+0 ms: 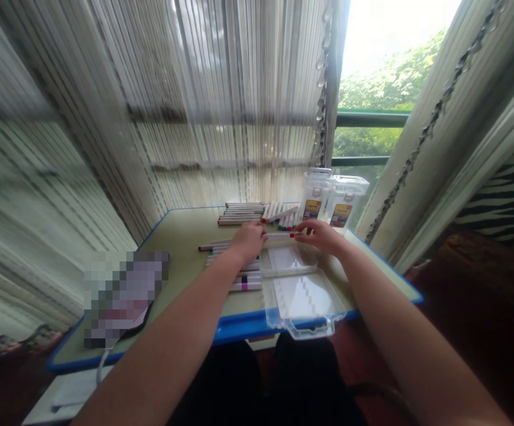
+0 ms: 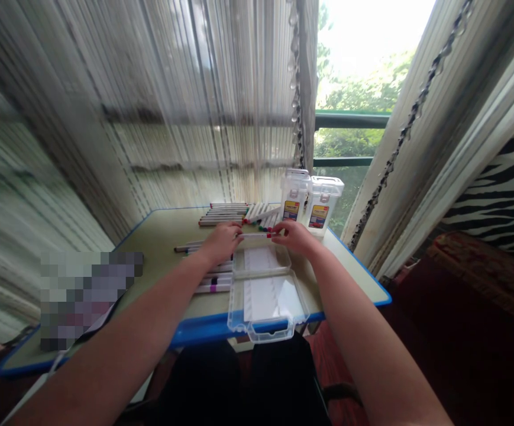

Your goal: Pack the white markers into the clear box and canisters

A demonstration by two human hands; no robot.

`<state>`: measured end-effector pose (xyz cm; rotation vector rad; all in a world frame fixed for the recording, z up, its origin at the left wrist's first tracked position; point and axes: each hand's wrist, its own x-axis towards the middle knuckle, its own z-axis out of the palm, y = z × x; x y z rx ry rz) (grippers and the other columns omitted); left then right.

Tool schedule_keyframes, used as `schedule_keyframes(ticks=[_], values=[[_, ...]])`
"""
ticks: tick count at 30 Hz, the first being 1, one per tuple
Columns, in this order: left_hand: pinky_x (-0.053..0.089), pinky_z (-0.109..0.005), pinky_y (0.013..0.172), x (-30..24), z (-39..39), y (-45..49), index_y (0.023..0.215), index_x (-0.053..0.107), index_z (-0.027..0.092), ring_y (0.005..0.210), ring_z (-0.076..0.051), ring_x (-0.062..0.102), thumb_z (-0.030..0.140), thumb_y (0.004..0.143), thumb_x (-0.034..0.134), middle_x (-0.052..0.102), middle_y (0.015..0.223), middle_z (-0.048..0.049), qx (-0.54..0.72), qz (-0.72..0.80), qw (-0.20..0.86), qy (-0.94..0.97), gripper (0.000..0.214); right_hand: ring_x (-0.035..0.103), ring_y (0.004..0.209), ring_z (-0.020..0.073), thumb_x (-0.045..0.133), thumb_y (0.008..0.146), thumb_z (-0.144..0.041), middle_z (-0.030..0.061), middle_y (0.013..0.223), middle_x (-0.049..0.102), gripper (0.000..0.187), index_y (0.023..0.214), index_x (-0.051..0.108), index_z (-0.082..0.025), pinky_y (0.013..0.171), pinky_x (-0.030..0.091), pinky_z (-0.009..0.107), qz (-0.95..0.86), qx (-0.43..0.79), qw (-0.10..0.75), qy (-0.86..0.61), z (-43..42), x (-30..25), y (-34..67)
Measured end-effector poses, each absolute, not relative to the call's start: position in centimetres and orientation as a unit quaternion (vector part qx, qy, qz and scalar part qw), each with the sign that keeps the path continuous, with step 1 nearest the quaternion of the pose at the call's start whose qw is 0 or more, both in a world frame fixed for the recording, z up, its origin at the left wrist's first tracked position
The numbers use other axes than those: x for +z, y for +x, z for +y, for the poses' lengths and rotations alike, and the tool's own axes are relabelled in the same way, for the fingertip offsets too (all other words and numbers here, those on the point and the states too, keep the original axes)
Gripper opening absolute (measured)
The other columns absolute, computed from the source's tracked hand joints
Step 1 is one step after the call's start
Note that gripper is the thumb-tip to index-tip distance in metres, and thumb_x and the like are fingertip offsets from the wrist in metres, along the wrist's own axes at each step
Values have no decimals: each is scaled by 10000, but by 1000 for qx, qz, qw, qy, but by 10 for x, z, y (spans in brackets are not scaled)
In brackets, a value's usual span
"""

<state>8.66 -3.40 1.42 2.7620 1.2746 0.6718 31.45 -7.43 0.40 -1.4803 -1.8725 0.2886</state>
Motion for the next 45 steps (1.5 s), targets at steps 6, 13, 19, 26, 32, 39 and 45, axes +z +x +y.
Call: schedule_keyframes(ticks=[6, 13, 19, 26, 32, 39, 45], values=[[435, -343, 925, 22, -39, 87, 901, 650, 142, 987, -221, 580, 237, 843, 499, 645, 995, -96, 267, 422, 8, 866, 187, 512, 633, 120, 673, 661, -284, 41, 867, 614, 258, 897, 652, -180, 644, 446, 282, -700, 75, 425, -568, -70, 3, 316], [463, -300, 802, 21, -47, 94, 809, 630, 134, 829, -182, 596, 279, 810, 569, 641, 855, -74, 327, 388, 75, 859, 157, 577, 603, 126, 687, 656, -478, 32, 812, 644, 538, 1063, 497, -183, 533, 462, 266, -561, 326, 586, -485, -70, 6, 302], [464, -266, 671, 22, -62, 102, 826, 648, 140, 667, -145, 581, 382, 707, 676, 651, 807, -49, 284, 342, 144, 884, 271, 616, 624, 119, 771, 578, -354, -19, 743, 637, 502, 977, 494, -228, 579, 505, 258, -470, 414, 636, -451, -71, 11, 297], [475, -251, 698, 21, -67, 109, 928, 682, 154, 762, -157, 632, 401, 800, 558, 707, 857, -57, 334, 300, 287, 846, 304, 604, 672, 118, 743, 603, -351, -41, 714, 620, 485, 1034, 547, -246, 628, 482, 255, -501, 483, 600, -395, -80, 14, 288], [423, -191, 501, 20, -70, 114, 817, 669, 124, 534, -79, 550, 226, 707, 648, 667, 663, -22, 311, 328, 494, 743, 151, 559, 635, 95, 752, 614, -344, -28, 742, 633, 561, 1132, 568, -229, 601, 439, 237, -548, 483, 564, -386, -85, 15, 284], [343, -170, 420, 26, -64, 111, 667, 626, 112, 436, -55, 475, 190, 669, 637, 536, 488, 24, 372, 349, 551, 660, 79, 582, 660, 116, 673, 689, -411, 23, 850, 673, 565, 1210, 538, -240, 580, 431, 243, -557, 446, 569, -410, -87, 22, 296], [400, -181, 473, 23, -58, 105, 807, 643, 123, 526, -74, 559, 268, 637, 712, 651, 685, -23, 433, 354, 577, 595, 233, 540, 610, 113, 748, 597, -404, 11, 700, 639, 371, 879, 684, -171, 562, 416, 252, -634, 373, 493, -465, -87, 18, 290]])
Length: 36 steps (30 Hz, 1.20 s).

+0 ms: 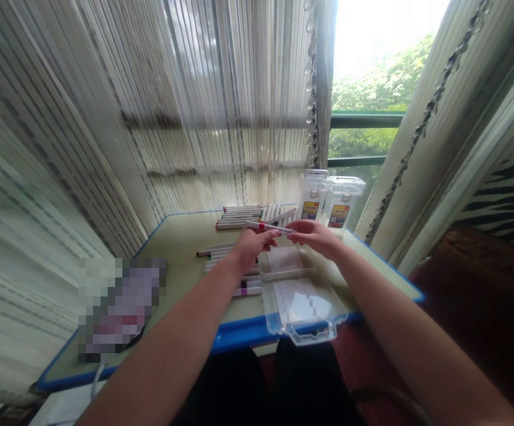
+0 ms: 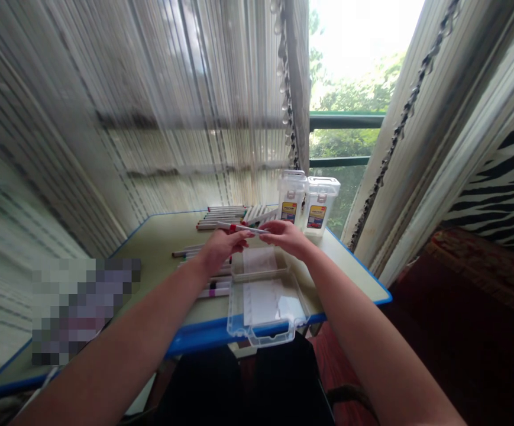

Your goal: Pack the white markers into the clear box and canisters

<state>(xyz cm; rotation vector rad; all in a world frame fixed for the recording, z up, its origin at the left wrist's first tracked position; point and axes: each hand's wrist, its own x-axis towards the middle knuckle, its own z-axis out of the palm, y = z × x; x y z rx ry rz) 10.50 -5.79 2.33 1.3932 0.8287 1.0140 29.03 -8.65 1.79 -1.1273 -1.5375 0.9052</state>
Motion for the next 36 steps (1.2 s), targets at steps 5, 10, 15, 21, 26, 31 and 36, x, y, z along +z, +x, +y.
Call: schedule_keyframes(ticks=[5, 10, 15, 21, 26, 31, 36], values=[[408, -175, 485, 23, -56, 104, 821, 657, 121, 539, -65, 566, 324, 664, 696, 680, 780, -50, 428, 372, 573, 592, 260, 527, 576, 107, 733, 605, -447, 3, 642, 611, 379, 842, 691, -154, 559, 415, 259, -637, 364, 491, -469, -84, 15, 289], [397, -171, 448, 28, -47, 99, 965, 612, 145, 513, -60, 552, 331, 708, 643, 685, 844, -45, 491, 447, 484, 570, 319, 509, 578, 102, 709, 628, -452, 23, 689, 637, 402, 890, 691, -147, 524, 375, 242, -621, 364, 496, -486, -82, 16, 302], [446, -191, 480, 26, -37, 87, 891, 636, 134, 577, -99, 585, 249, 675, 667, 684, 795, -42, 400, 430, 403, 702, 247, 520, 614, 109, 659, 678, -413, 28, 722, 651, 344, 893, 690, -145, 575, 399, 245, -630, 346, 474, -509, -82, 16, 309], [505, -260, 727, 20, -35, 84, 897, 694, 163, 757, -158, 636, 171, 696, 619, 702, 863, -43, 267, 431, 171, 845, 214, 585, 727, 150, 570, 751, -351, 30, 741, 673, 240, 803, 699, -155, 717, 432, 269, -672, 261, 361, -592, -83, 13, 309], [484, -269, 789, 23, -40, 83, 931, 714, 192, 841, -181, 634, 295, 769, 589, 704, 910, -46, 219, 415, 91, 879, 229, 603, 811, 175, 570, 768, -334, 48, 880, 682, 251, 893, 704, -164, 752, 446, 272, -689, 202, 320, -618, -81, 11, 310], [460, -270, 807, 21, -41, 84, 943, 722, 207, 881, -188, 620, 309, 804, 565, 684, 950, -59, 168, 412, 54, 894, 233, 595, 839, 172, 586, 772, -318, 76, 956, 641, 240, 887, 724, -160, 805, 440, 270, -721, 141, 294, -611, -76, 4, 314], [460, -270, 781, 20, -40, 85, 959, 721, 233, 879, -193, 620, 331, 827, 530, 671, 963, -63, 130, 427, 20, 895, 252, 556, 739, 143, 604, 759, -298, 64, 908, 621, 220, 896, 724, -175, 700, 441, 247, -729, 103, 270, -621, -74, 2, 312]])
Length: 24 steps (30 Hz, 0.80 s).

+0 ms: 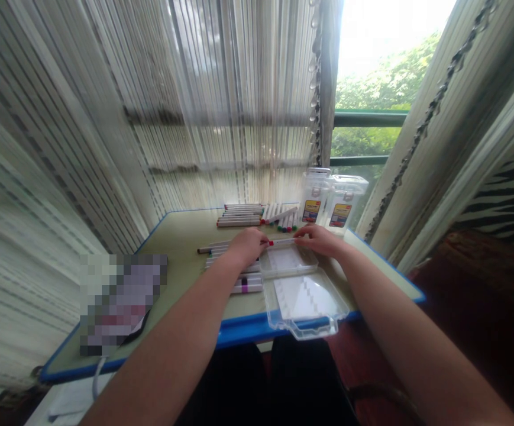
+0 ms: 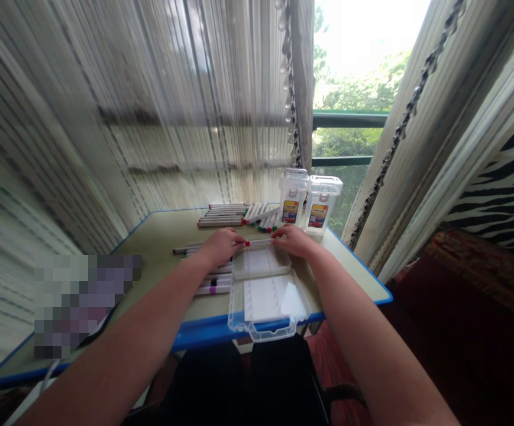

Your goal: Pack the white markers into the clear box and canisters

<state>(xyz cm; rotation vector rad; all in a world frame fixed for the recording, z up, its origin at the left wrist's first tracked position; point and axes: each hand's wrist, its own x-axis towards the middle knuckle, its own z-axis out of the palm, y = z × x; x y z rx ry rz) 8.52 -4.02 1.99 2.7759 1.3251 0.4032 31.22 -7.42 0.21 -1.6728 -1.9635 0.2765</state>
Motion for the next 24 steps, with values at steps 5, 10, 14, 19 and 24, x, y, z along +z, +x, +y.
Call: schedule_keyframes(ticks=[5, 10, 14, 19, 24], values=[[456, -262, 823, 20, -42, 85, 1005, 694, 229, 942, -194, 618, 335, 820, 534, 682, 1002, -54, 137, 452, 15, 881, 266, 519, 679, 119, 620, 738, -266, 41, 851, 608, 188, 879, 714, -184, 642, 424, 224, -730, 88, 273, -620, -75, 4, 310], [459, -260, 812, 20, -43, 86, 917, 708, 232, 916, -188, 622, 314, 813, 536, 683, 969, -44, 137, 448, 11, 883, 217, 515, 652, 110, 627, 726, -244, 34, 821, 606, 148, 821, 726, -189, 624, 421, 215, -735, 89, 271, -615, -75, 4, 311], [463, -262, 798, 19, -42, 87, 907, 717, 221, 894, -191, 623, 318, 813, 533, 680, 955, -57, 145, 442, 2, 885, 228, 530, 653, 114, 620, 731, -246, 29, 805, 620, 149, 822, 724, -189, 626, 424, 216, -736, 94, 261, -617, -78, 8, 310], [459, -250, 830, 19, -41, 85, 961, 717, 213, 917, -188, 625, 286, 786, 550, 688, 973, -60, 130, 430, 14, 893, 253, 528, 658, 113, 627, 721, -245, 23, 815, 629, 166, 850, 713, -187, 611, 422, 209, -739, 99, 242, -621, -80, 11, 309], [454, -242, 855, 21, -42, 85, 1018, 702, 229, 960, -183, 619, 194, 753, 552, 687, 1029, -47, 116, 433, 29, 893, 306, 541, 692, 119, 634, 708, -226, 19, 818, 630, 159, 844, 707, -186, 637, 425, 208, -749, 88, 246, -609, -77, 7, 314]])
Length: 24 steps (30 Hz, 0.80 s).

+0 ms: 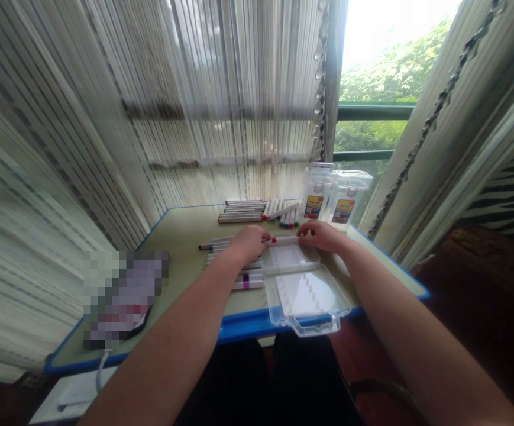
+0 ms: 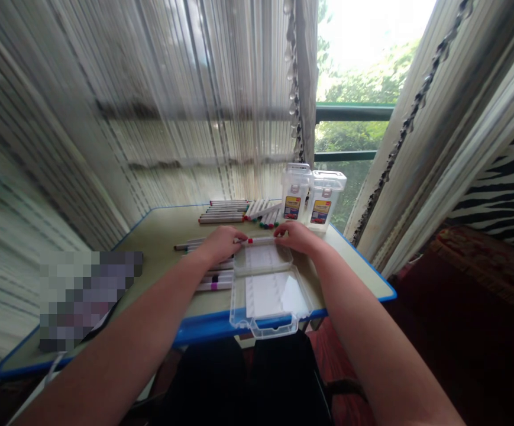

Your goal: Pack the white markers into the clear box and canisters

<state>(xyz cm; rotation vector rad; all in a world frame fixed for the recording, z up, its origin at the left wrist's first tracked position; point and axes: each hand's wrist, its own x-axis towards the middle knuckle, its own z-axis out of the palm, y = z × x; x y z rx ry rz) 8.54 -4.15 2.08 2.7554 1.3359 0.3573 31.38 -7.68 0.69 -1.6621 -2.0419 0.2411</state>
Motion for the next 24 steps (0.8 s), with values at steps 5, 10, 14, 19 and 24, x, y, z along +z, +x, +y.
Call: schedule_keyframes(ticks=[5, 10, 14, 19, 24], values=[[467, -249, 836, 24, -45, 87, 991, 714, 242, 947, -190, 622, 226, 765, 554, 697, 996, -40, 124, 444, 27, 887, 277, 532, 673, 109, 630, 708, -213, 23, 853, 624, 161, 848, 705, -184, 623, 425, 201, -742, 90, 237, -621, -79, 9, 313], [464, -252, 843, 23, -44, 87, 952, 729, 249, 927, -189, 621, 229, 763, 567, 677, 1025, -39, 130, 443, 18, 887, 249, 536, 669, 113, 640, 700, -226, 27, 863, 629, 163, 844, 709, -192, 627, 427, 205, -737, 92, 242, -624, -79, 9, 313], [467, -254, 819, 19, -41, 87, 937, 735, 244, 896, -190, 623, 241, 760, 574, 678, 996, -42, 126, 443, 22, 887, 239, 535, 664, 118, 613, 734, -285, 28, 830, 634, 180, 854, 712, -193, 632, 419, 216, -742, 86, 250, -616, -77, 6, 317], [462, -251, 816, 21, -41, 87, 955, 733, 235, 884, -182, 622, 188, 754, 542, 677, 990, -45, 113, 435, 33, 893, 281, 529, 650, 111, 602, 744, -282, 24, 808, 634, 177, 850, 708, -187, 625, 414, 212, -742, 97, 254, -612, -76, 5, 318], [456, -261, 851, 22, -40, 86, 998, 720, 221, 904, -186, 618, 117, 737, 497, 655, 1040, -53, 90, 416, 39, 904, 358, 529, 657, 110, 613, 730, -260, 20, 799, 622, 155, 829, 707, -185, 621, 411, 209, -740, 114, 255, -611, -75, 3, 318]])
